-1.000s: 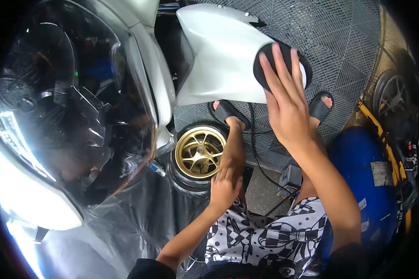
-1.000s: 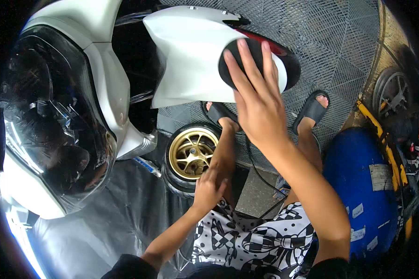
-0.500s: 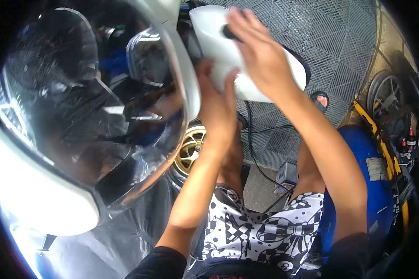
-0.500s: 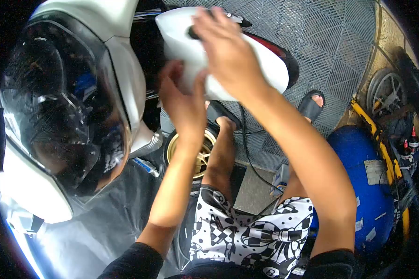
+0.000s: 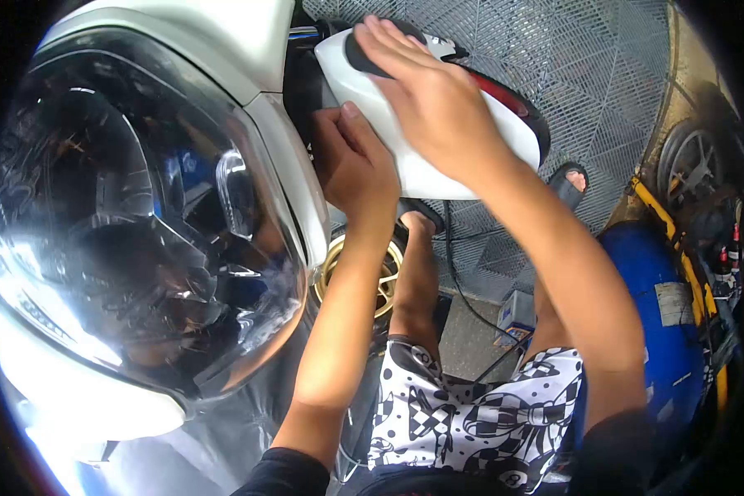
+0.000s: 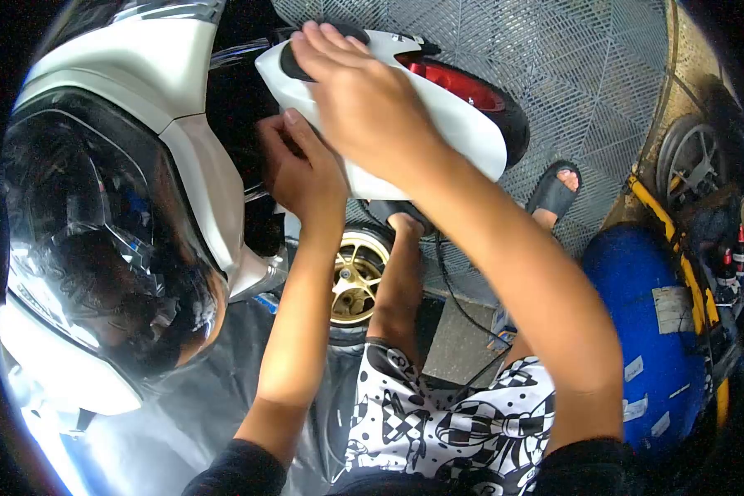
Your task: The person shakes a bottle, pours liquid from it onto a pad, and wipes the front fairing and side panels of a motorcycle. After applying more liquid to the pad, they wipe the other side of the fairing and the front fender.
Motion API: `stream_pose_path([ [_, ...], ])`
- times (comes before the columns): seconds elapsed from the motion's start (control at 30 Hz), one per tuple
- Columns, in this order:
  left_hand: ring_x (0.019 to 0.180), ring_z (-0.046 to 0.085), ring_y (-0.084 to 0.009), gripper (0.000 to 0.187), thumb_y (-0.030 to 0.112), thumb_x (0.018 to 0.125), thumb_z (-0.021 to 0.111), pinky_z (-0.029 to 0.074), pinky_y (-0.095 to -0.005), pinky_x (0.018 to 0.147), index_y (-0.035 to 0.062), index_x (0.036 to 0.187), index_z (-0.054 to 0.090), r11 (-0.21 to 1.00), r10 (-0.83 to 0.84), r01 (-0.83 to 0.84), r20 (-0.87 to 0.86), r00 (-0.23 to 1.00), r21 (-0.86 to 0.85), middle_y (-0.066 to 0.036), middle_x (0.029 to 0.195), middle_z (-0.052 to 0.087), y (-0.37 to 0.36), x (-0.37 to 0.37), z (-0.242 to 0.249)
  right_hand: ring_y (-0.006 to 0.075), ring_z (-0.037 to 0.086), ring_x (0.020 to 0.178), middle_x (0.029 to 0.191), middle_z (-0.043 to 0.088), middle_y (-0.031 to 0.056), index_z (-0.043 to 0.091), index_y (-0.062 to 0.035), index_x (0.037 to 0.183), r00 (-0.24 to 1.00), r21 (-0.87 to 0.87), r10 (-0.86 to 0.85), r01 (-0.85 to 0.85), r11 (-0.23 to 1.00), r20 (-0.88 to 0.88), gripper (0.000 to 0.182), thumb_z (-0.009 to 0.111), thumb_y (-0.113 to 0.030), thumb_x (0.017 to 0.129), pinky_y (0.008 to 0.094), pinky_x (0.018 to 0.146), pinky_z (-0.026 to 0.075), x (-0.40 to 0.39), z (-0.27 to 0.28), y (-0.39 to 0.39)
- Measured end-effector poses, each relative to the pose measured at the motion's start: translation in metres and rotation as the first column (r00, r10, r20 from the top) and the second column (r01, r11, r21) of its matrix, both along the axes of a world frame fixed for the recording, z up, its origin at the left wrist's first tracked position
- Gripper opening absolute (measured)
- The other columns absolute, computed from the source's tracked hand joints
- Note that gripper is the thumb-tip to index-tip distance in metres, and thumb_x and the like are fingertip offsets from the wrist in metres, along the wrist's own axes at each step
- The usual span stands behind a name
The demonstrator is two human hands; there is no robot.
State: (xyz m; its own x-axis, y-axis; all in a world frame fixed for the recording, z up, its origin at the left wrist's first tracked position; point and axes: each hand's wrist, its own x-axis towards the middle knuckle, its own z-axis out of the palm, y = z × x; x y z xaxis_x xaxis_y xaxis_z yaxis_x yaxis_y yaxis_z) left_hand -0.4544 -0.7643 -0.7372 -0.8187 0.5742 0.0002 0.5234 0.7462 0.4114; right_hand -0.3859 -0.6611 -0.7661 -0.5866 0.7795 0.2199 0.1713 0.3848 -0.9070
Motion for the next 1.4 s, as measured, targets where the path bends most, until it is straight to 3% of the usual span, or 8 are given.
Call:
stream_pose_path([
  [0.3, 0.083, 0.063, -0.046, 0.034, 0.038, 0.109, 0.044, 0.047, -0.0528, 0.071, 0.0057, 0.102, 0.054, 0.999, -0.051, 0.051, -0.058, 0.997, -0.002, -0.021, 0.089, 0.065, -0.004, -0.003, 0.002, 0.0323, 0.073, 0.103, 0.116, 0.075, 0.0213, 0.065, -0.0048, 0.136, 0.87, -0.466, 0.318, -0.118, 0.877, 0.378, 0.045, 0.06, -0.027, 0.098, 0.0378, 0.095, 0.053, -0.023, -0.08, 0.092],
  [0.53, 0.083, 0.064, -0.0467, 0.031, 0.035, 0.109, 0.044, 0.047, -0.0525, 0.07, 0.0049, 0.104, 0.053, 0.998, -0.052, 0.052, -0.007, 0.999, -0.044, -0.022, 0.091, 0.066, -0.01, -0.003, 0.004, 0.0378, 0.066, 0.119, 0.128, 0.068, 0.0222, 0.065, -0.0049, 0.135, 0.963, -0.369, 0.164, -0.236, 0.899, -0.214, 0.042, 0.06, -0.018, 0.096, 0.0422, 0.107, 0.048, 0.01, -0.04, 0.049],
  [0.73, 0.079, 0.064, -0.0431, 0.032, 0.035, 0.11, 0.043, 0.049, -0.0491, 0.069, 0.0049, 0.103, 0.053, 0.997, -0.073, 0.072, -0.051, 0.996, -0.023, -0.02, 0.088, 0.065, -0.015, -0.004, 0.005, 0.0364, 0.068, 0.115, 0.124, 0.069, 0.0264, 0.066, -0.0077, 0.136, 0.634, -0.417, 0.483, -0.265, 0.87, 0.604, 0.042, 0.057, -0.017, 0.096, 0.0415, 0.102, 0.05, 0.019, -0.112, 0.104],
  [0.9, 0.08, 0.064, -0.0423, 0.033, 0.035, 0.11, 0.042, 0.049, -0.048, 0.069, 0.0052, 0.103, 0.053, 0.995, -0.05, 0.049, -0.006, 0.999, -0.081, -0.02, 0.089, 0.064, -0.023, -0.006, 0.006, 0.0261, 0.067, 0.115, 0.13, 0.07, 0.0189, 0.062, -0.0131, 0.143, 0.961, -0.769, 0.255, -0.24, 0.593, -0.103, 0.041, 0.055, -0.023, 0.103, 0.0341, 0.103, 0.048, 0.03, -0.081, 0.067],
  [1.1, 0.082, 0.062, -0.0438, 0.032, 0.034, 0.109, 0.044, 0.048, -0.0483, 0.072, 0.004, 0.103, 0.052, 0.997, -0.067, 0.067, -0.007, 0.998, -0.044, -0.021, 0.09, 0.062, -0.018, -0.009, 0.008, 0.0176, 0.063, 0.121, 0.134, 0.069, 0.0123, 0.059, -0.0054, 0.144, 0.952, -0.765, 0.283, -0.265, 0.587, -0.113, 0.04, 0.052, -0.01, 0.105, 0.0288, 0.108, 0.045, 0.006, -0.074, 0.063],
  [1.23, 0.083, 0.061, -0.0451, 0.031, 0.032, 0.109, 0.045, 0.047, -0.0492, 0.073, 0.0024, 0.102, 0.052, 0.997, -0.063, 0.063, 0.012, 0.998, -0.05, -0.022, 0.089, 0.061, -0.019, -0.01, 0.01, 0.0221, 0.062, 0.129, 0.137, 0.067, 0.0152, 0.058, -0.0059, 0.145, 0.905, -0.255, 0.385, -0.421, 0.87, -0.18, 0.042, 0.051, -0.008, 0.104, 0.0325, 0.113, 0.044, -0.002, -0.014, 0.053],
  [1.33, 0.083, 0.061, -0.0458, 0.032, 0.033, 0.109, 0.044, 0.047, -0.0505, 0.072, 0.0032, 0.102, 0.053, 0.996, -0.07, 0.067, -0.058, 0.996, -0.058, -0.022, 0.09, 0.062, -0.016, -0.01, 0.009, 0.0247, 0.057, 0.135, 0.141, 0.064, 0.0154, 0.055, -0.0056, 0.147, 0.867, -0.807, 0.493, -0.337, 0.486, -0.066, 0.046, 0.052, -0.005, 0.101, 0.0357, 0.116, 0.042, 0.011, -0.014, 0.069],
  [1.4, 0.083, 0.062, -0.046, 0.032, 0.034, 0.109, 0.044, 0.047, -0.051, 0.072, 0.0037, 0.102, 0.053, 0.999, -0.011, 0.009, -0.035, 0.999, -0.038, -0.022, 0.09, 0.063, -0.005, -0.001, -0.001, 0.0261, 0.05, 0.142, 0.148, 0.058, 0.015, 0.054, -0.0042, 0.147, 0.882, -0.453, 0.449, -0.462, 0.763, -0.142, 0.047, 0.051, -0.002, 0.1, 0.037, 0.12, 0.037, 0.008, 0.01, 0.055],
])
